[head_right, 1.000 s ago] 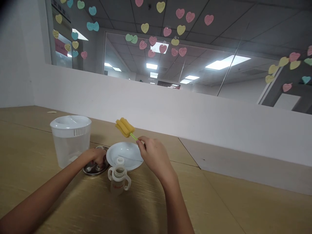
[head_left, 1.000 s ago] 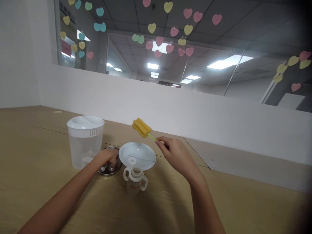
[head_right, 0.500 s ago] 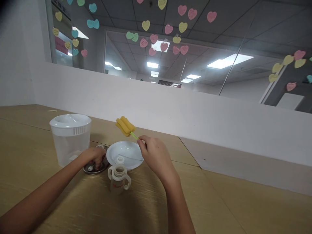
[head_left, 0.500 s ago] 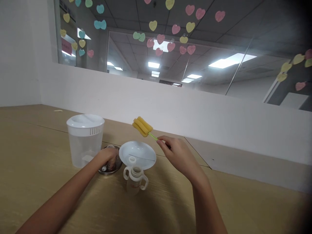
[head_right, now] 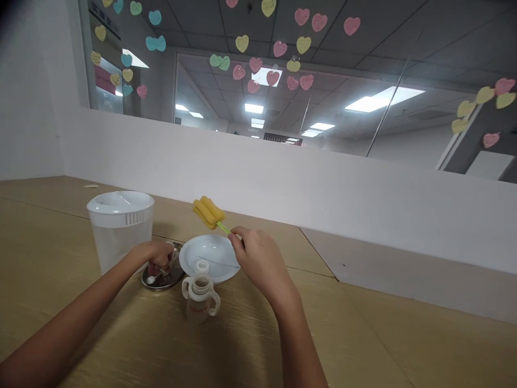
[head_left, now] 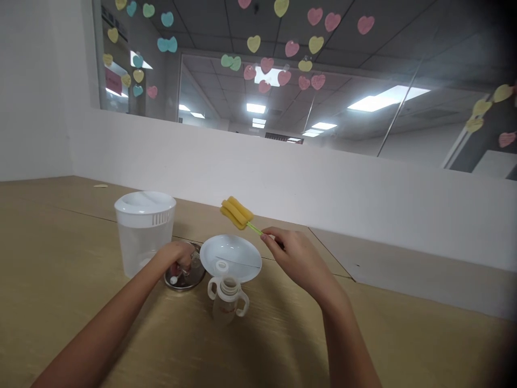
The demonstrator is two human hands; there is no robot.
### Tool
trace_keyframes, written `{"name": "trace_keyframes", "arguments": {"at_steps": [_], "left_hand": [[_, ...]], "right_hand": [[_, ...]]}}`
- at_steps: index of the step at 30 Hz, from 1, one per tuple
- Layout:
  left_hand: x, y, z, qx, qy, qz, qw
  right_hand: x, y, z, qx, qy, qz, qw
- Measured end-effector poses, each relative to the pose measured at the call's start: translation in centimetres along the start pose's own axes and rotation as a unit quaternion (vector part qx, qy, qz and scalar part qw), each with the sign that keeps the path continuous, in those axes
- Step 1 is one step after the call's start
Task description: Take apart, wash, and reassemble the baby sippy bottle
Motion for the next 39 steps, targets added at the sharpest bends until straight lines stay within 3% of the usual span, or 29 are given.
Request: {"name": "trace_keyframes", "arguments": {"at_steps": [6, 11, 16, 27, 39], "left_hand": [[-0.3, 0.3, -0.1, 0.017, -0.038, 0.017, 0.999], [0.0, -0.1, -0.5, -0.034, -0.08, 0.08, 0.993], [0.2, -0.7, -0.9, -0.062, -0.064, 0.09, 0.992], [-0.3, 0.2, -0.2, 0.021, -0.002, -0.013, 1.0], [1.2, -0.9, -0.9, 0.045, 0.0, -0.042, 0.998]], "right_hand": [[0.1, 0.0, 0.0, -0.004, -0.001, -0.002, 1.0], [0.4, -0.2, -0.2, -0.003, 0.003, -0.009, 1.0], [0.5, -0.2, -0.1, -0.003, 0.002, -0.012, 1.0], [0.5, -0.1, 0.1, 0.006, 0.006, -0.001, 1.0], [0.4, -0.1, 0.0, 0.0, 0.007, -0.005, 1.0]]}}
Point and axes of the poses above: each hand's wrist, its own z-axis away from the middle knuckle, its own y-axis out of the back of the hand, x = y × z, the point moved 2 cm from there along -z, towards the middle knuckle, and after that the axes turned 3 degrees about -z, right-handed, at the moved point
